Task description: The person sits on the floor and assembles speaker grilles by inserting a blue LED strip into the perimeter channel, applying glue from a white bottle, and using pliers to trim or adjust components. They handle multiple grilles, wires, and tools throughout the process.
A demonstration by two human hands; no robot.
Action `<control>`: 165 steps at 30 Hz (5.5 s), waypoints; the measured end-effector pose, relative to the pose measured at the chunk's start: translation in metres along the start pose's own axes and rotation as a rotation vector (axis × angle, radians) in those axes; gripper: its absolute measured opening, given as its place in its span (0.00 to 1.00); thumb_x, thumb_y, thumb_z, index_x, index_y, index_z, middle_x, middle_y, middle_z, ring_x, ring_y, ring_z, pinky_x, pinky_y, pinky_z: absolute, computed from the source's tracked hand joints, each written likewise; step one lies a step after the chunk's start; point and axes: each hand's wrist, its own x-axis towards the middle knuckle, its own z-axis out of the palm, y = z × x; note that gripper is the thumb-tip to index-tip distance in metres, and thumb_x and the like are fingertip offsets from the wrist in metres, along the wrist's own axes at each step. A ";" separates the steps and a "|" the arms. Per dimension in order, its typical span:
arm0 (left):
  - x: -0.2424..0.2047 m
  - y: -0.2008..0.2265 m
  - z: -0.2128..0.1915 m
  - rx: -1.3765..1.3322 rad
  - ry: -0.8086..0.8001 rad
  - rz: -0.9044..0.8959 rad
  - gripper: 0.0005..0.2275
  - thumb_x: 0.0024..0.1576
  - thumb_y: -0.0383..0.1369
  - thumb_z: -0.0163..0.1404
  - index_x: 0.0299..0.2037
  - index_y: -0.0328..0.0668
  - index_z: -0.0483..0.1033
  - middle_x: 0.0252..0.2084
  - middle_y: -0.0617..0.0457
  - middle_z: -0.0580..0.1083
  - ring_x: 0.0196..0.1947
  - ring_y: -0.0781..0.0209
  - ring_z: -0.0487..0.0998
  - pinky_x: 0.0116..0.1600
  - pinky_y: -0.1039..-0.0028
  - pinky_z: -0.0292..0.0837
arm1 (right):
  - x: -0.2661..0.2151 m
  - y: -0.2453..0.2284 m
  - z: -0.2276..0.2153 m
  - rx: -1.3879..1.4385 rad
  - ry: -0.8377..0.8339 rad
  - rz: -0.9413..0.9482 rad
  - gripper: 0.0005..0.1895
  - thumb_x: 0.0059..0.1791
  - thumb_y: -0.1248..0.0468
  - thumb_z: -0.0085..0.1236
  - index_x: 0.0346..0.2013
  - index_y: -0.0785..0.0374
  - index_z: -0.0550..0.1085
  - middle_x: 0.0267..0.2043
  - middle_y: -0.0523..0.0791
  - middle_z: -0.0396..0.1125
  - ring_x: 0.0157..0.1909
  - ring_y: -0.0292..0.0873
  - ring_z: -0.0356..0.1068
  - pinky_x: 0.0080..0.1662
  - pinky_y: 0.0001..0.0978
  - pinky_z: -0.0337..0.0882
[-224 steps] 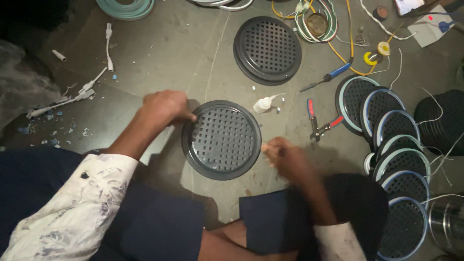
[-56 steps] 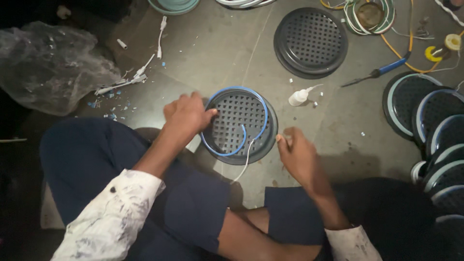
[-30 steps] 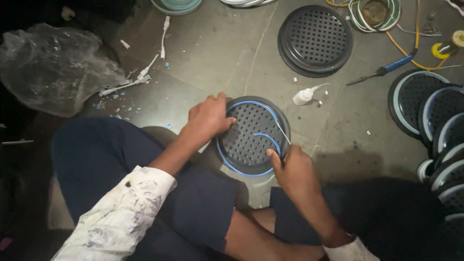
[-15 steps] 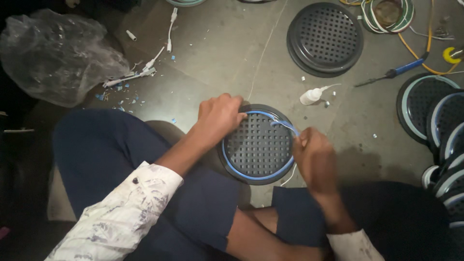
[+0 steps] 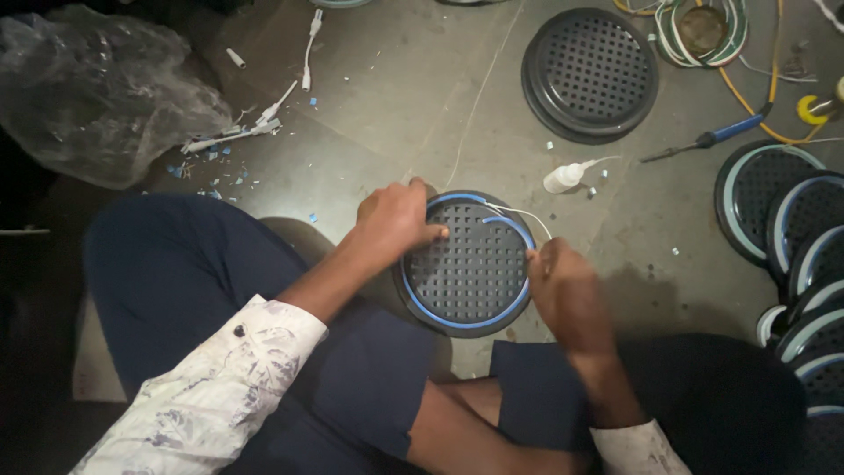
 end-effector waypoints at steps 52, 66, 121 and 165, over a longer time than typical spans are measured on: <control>0.056 0.023 0.008 0.017 0.145 0.405 0.15 0.46 0.26 0.57 0.42 0.56 0.82 0.41 0.49 0.78 0.39 0.46 0.82 0.40 0.57 0.76 | 0.083 0.065 -0.010 0.505 -0.044 0.116 0.12 0.57 0.66 0.60 0.53 0.68 0.73 0.44 0.44 0.71 0.43 0.33 0.66 0.46 0.26 0.66; 0.053 0.022 -0.004 0.119 0.119 0.468 0.15 0.50 0.28 0.60 0.47 0.60 0.81 0.42 0.49 0.78 0.39 0.45 0.82 0.40 0.58 0.76 | 0.051 0.021 -0.046 0.607 0.189 0.131 0.09 0.59 0.71 0.52 0.54 0.69 0.68 0.49 0.45 0.70 0.51 0.35 0.71 0.54 0.27 0.71; 0.047 0.021 -0.017 0.079 0.102 0.448 0.16 0.43 0.25 0.57 0.42 0.54 0.84 0.38 0.49 0.80 0.39 0.45 0.81 0.38 0.56 0.75 | 0.025 0.007 -0.050 0.307 0.175 0.145 0.18 0.56 0.66 0.59 0.59 0.70 0.72 0.50 0.51 0.73 0.48 0.40 0.75 0.46 0.29 0.76; 0.052 0.015 -0.005 0.184 0.221 0.518 0.17 0.43 0.28 0.62 0.43 0.58 0.85 0.33 0.48 0.81 0.35 0.47 0.83 0.35 0.59 0.77 | 0.024 0.005 -0.038 -0.114 0.131 -0.096 0.14 0.50 0.68 0.62 0.51 0.64 0.79 0.51 0.54 0.71 0.55 0.55 0.71 0.58 0.45 0.69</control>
